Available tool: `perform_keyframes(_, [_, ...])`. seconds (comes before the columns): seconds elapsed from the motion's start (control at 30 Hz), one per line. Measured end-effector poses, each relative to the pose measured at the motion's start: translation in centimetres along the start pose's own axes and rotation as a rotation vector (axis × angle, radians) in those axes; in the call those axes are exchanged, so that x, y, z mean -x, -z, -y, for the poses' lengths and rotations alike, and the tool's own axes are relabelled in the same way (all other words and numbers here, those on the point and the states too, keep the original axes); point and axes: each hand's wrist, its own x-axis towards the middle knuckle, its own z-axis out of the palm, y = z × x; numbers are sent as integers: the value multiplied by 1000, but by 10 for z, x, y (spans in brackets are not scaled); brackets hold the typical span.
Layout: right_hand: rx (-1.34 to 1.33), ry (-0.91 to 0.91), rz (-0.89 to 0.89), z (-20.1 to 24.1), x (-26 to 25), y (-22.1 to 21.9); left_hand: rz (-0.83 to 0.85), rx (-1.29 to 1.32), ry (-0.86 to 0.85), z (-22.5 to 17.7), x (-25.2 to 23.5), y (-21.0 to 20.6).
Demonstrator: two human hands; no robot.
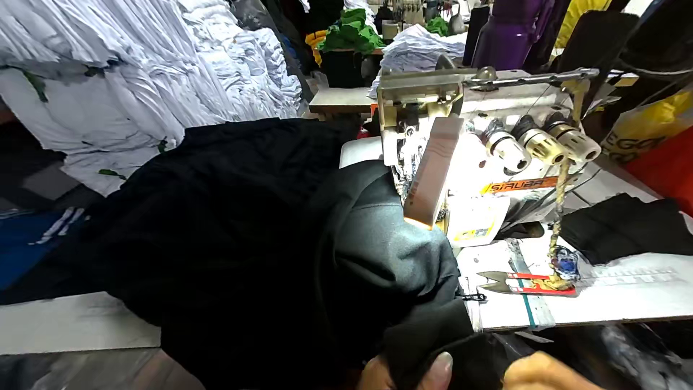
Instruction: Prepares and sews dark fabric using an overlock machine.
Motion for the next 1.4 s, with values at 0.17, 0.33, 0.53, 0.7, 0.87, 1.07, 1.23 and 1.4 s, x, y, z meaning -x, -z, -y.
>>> perform_keyframes(0.17, [-358,-66,-288,-18,-10,-37,115,-61,-53,7,3,2])
perform_keyframes(0.33, [-639,-199,-486,-11,-18,-55,18,-262,-131,16,1,6])
perform_keyframes(0.53, [-172,54,-570,-20,-21,-53,-96,-259,-292,28,-5,8])
perform_keyframes(0.7, [216,237,-597,-19,-26,-50,-132,-573,-506,23,-7,6])
perform_keyframes(0.87, [264,247,-616,-17,-29,-59,-100,-657,-540,20,-3,-2])
perform_keyframes(1.07, [171,187,-612,-13,-28,-67,-66,-628,-530,29,-1,-11])
perform_keyframes(1.23, [49,148,-534,-1,-24,-64,-121,-795,-675,35,-6,-6])
perform_keyframes(1.4, [48,115,-475,0,-19,-53,-87,-833,-697,26,-13,1])
